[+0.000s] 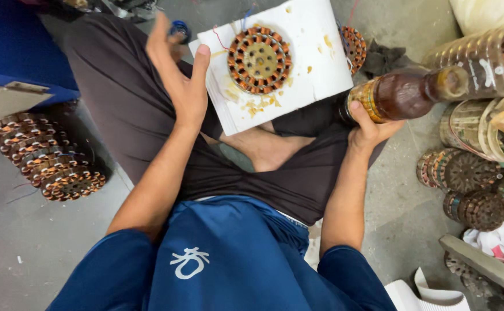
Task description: The person sits on the floor and pours a brown liquid from a plastic bottle onto a copper-wound motor stator resting on a white board. They repeat this process for several stators, placing the coated ones into a stack.
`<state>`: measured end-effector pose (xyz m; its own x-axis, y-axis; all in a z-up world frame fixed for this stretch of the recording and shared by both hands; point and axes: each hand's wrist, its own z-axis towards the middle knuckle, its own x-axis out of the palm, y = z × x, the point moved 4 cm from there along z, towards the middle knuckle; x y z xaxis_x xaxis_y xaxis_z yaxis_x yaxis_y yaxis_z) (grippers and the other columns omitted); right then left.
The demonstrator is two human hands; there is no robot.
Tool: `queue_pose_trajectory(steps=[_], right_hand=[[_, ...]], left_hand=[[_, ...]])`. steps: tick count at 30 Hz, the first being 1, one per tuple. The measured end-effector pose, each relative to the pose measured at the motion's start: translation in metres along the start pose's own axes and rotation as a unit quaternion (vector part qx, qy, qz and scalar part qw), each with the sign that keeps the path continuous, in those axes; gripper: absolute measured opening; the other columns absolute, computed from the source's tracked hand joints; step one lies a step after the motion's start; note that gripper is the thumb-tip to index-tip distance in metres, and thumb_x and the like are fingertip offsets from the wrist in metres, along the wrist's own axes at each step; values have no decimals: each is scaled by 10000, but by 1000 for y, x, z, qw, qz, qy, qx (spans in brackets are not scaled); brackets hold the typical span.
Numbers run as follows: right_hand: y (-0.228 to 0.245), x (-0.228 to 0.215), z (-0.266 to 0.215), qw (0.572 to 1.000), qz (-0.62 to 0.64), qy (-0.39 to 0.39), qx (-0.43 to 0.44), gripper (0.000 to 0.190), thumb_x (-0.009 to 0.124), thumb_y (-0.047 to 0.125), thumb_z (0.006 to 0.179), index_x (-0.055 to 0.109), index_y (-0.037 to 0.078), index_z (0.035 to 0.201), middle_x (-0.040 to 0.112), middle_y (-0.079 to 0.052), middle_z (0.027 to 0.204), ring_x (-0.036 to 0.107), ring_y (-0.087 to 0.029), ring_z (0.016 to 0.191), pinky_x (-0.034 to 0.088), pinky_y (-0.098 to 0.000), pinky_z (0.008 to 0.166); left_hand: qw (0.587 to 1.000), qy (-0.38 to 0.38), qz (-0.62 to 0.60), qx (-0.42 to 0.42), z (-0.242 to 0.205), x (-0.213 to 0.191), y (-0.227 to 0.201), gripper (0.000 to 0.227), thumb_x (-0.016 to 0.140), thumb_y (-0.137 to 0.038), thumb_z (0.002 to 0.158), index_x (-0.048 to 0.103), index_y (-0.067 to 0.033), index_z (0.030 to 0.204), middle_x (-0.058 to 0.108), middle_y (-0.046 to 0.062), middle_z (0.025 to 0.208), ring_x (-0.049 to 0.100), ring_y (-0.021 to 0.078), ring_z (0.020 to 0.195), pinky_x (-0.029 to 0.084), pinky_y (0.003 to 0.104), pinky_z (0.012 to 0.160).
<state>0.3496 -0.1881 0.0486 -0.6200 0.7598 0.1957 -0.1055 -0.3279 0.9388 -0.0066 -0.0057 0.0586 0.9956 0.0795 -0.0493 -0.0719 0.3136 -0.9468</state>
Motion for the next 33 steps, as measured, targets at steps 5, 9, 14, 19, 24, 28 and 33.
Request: queue_pose_trajectory(steps=[5, 9, 14, 19, 24, 28, 33], right_hand=[[-8, -8, 4, 999, 36, -37, 2, 758, 911, -50, 647, 538, -22, 1307, 643, -142, 1200, 676, -279, 1095, 567, -419, 1040], [-6, -5, 5, 999, 35, -31, 7, 737, 914, -55, 657, 551, -33, 1298, 650, -136, 1189, 675, -272, 1083, 558, -407, 1033], [4, -3, 4, 999, 22, -23, -9, 710, 923, -34, 654, 577, -36, 1274, 666, -122, 1167, 687, -255, 1073, 554, -389, 1031], [12, 3, 5, 1000, 19, -1, 6, 679, 928, 3, 654, 599, -34, 1247, 692, -118, 1140, 704, -240, 1051, 564, -375, 1017], [22, 8, 5, 999, 19, 32, 13, 667, 931, 23, 661, 621, -41, 1249, 709, -122, 1149, 716, -238, 1060, 570, -363, 1021], [24, 10, 4, 999, 5, 39, 22, 662, 937, 34, 655, 626, -31, 1235, 724, -114, 1119, 726, -232, 1029, 579, -353, 992], [27, 9, 5, 999, 6, 41, 28, 657, 930, 27, 658, 630, -31, 1239, 721, -106, 1119, 719, -223, 1028, 574, -349, 989]], left_hand=[[987, 111, 41, 111, -1, 22, -56, 817, 878, -235, 1036, 308, -154, 1616, 360, 77, 1585, 458, 256, 1407, 409, 355, 1208], [940, 234, 212, 127, 0, 57, -83, 991, 948, -317, 839, 337, -136, 1598, 367, 198, 1568, 438, 424, 1430, 423, 485, 1199], [892, 274, 328, 146, 5, 88, -90, 1267, 1006, -391, 613, 264, -169, 1616, 317, 281, 1550, 434, 492, 1337, 396, 573, 1090], [829, 330, 433, 125, 9, 107, -86, 1480, 1027, -468, 496, 104, -245, 1630, 222, 318, 1572, 479, 574, 1242, 464, 645, 944], [781, 377, 488, 95, 14, 121, -86, 1538, 1035, -473, 454, 39, -278, 1610, 170, 307, 1582, 510, 615, 1180, 508, 691, 840], [784, 384, 483, 68, 16, 125, -89, 1513, 1028, -377, 455, 56, -310, 1613, 160, 287, 1597, 525, 605, 1182, 522, 693, 817], [817, 371, 437, 60, 20, 120, -102, 1459, 1023, -279, 434, 146, -322, 1600, 176, 282, 1588, 544, 609, 1146, 515, 695, 823]])
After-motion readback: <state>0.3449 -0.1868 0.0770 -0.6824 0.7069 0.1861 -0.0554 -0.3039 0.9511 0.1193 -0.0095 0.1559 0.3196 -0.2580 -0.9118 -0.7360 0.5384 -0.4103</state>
